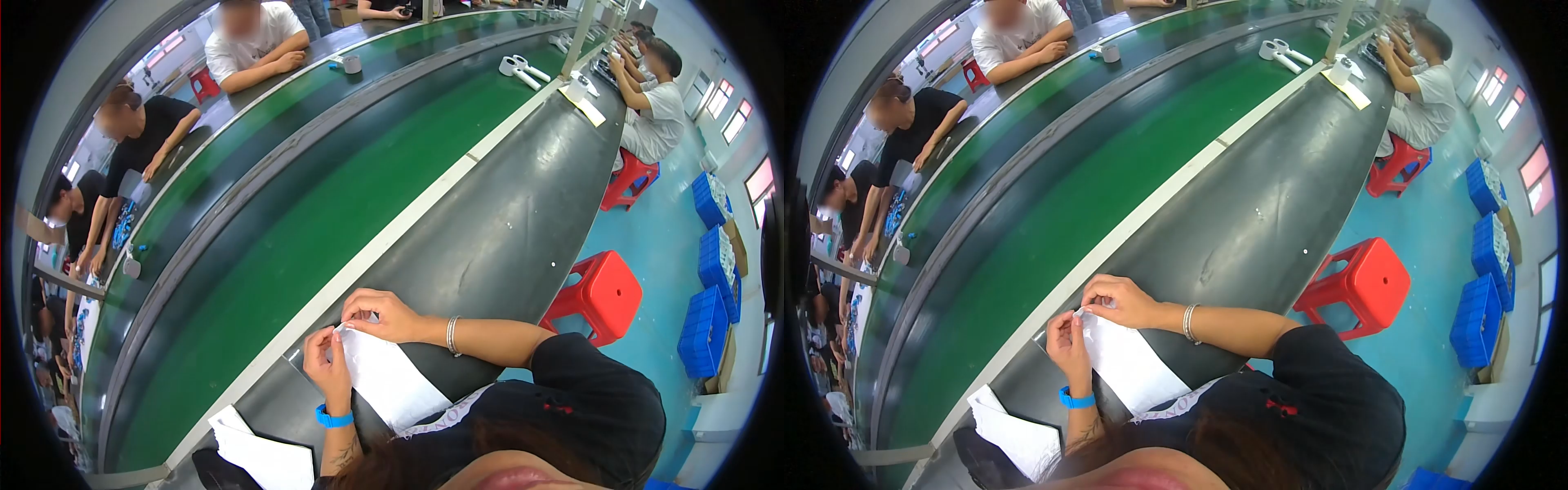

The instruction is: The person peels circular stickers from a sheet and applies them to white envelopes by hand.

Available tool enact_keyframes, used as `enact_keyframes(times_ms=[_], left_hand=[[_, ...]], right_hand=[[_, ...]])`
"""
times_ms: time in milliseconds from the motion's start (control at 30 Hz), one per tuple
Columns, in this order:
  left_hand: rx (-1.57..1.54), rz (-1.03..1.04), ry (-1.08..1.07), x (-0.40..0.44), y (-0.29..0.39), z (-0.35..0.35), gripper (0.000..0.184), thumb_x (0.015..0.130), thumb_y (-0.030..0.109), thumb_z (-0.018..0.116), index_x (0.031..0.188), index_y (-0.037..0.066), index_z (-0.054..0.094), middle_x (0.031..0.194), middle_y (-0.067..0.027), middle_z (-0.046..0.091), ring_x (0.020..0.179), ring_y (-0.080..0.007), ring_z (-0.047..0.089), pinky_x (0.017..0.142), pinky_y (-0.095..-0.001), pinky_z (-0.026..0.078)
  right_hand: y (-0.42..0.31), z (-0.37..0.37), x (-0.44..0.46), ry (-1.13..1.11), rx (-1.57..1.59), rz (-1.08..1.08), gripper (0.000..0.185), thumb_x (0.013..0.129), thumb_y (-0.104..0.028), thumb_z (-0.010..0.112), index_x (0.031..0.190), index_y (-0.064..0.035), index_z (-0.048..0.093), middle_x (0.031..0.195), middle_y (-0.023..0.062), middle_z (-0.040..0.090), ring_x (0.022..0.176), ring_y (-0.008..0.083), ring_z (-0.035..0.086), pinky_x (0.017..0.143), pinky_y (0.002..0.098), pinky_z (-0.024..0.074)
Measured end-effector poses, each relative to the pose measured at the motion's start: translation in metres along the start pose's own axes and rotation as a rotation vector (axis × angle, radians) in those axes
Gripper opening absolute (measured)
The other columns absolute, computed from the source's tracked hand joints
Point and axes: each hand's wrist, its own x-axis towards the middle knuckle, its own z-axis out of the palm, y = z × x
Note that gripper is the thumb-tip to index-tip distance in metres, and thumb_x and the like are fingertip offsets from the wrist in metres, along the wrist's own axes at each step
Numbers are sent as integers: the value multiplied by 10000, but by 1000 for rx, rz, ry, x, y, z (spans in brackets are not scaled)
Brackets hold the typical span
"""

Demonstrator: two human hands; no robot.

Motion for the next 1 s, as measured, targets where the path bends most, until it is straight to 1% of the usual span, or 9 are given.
enact_keyframes(times_ms=[267, 367, 467, 567, 667, 767, 867, 1000], left_hand=[[-4, -2, 13, -3, -9, -1, 115, 870, 1, 630, 982, -24, 623, 971, -98, 595, 849, -157, 598, 748, -273, 511], [13, 9, -16, -3, -8, -2, 118, 909, 13, 608, 1020, -23, 593, 974, -54, 577, 832, -99, 562, 760, -229, 478], [-13, -19, -19, -3, -8, -1, 122, 910, 11, 605, 1025, -27, 590, 961, -52, 580, 823, -97, 559, 756, -229, 474], [-32, -38, -22, -2, -7, -1, 124, 912, 12, 601, 1029, -29, 589, 933, -45, 583, 814, -93, 555, 747, -225, 466], [-30, -62, -34, -2, -6, -2, 121, 914, 15, 598, 1027, -29, 590, 917, -40, 585, 802, -90, 549, 736, -221, 458], [-51, -111, -31, -3, -6, -2, 118, 885, 9, 621, 995, -33, 620, 976, -84, 588, 837, -139, 586, 750, -261, 493], [-29, -115, -40, -2, -7, -3, 124, 886, 26, 626, 997, -29, 626, 964, -80, 597, 818, -135, 584, 743, -258, 488], [-11, -84, -43, -2, -7, -2, 132, 885, 38, 631, 1002, -25, 633, 940, -75, 608, 804, -130, 580, 726, -256, 479]], right_hand=[[4, 2, 0, 11, 10, -4, 101, 852, -75, 668, 946, -39, 660, 982, 63, 631, 797, 140, 595, 677, 267, 483], [6, 3, 0, 15, 29, 6, 100, 851, -76, 669, 943, -39, 660, 980, 59, 625, 773, 129, 590, 676, 263, 477], [6, 2, 1, 19, 52, 24, 91, 855, -82, 667, 936, -42, 662, 978, 54, 621, 756, 121, 586, 676, 263, 472], [4, 1, 3, 14, 78, 79, 63, 843, -80, 662, 887, -37, 650, 968, 50, 613, 789, 141, 596, 673, 268, 480], [4, 0, 3, 16, 46, 77, 54, 849, -78, 654, 875, -32, 645, 968, 49, 611, 796, 138, 601, 686, 269, 483], [3, -1, 4, -4, 45, 94, 57, 852, -75, 648, 872, -22, 641, 967, 56, 610, 800, 143, 604, 702, 273, 493], [4, 0, 4, 9, 48, 90, 58, 852, -69, 644, 869, -13, 637, 964, 63, 608, 797, 148, 604, 716, 277, 503], [5, 0, 4, 17, 57, 79, 68, 847, -70, 658, 889, -17, 649, 970, 67, 613, 766, 134, 579, 678, 266, 476]])
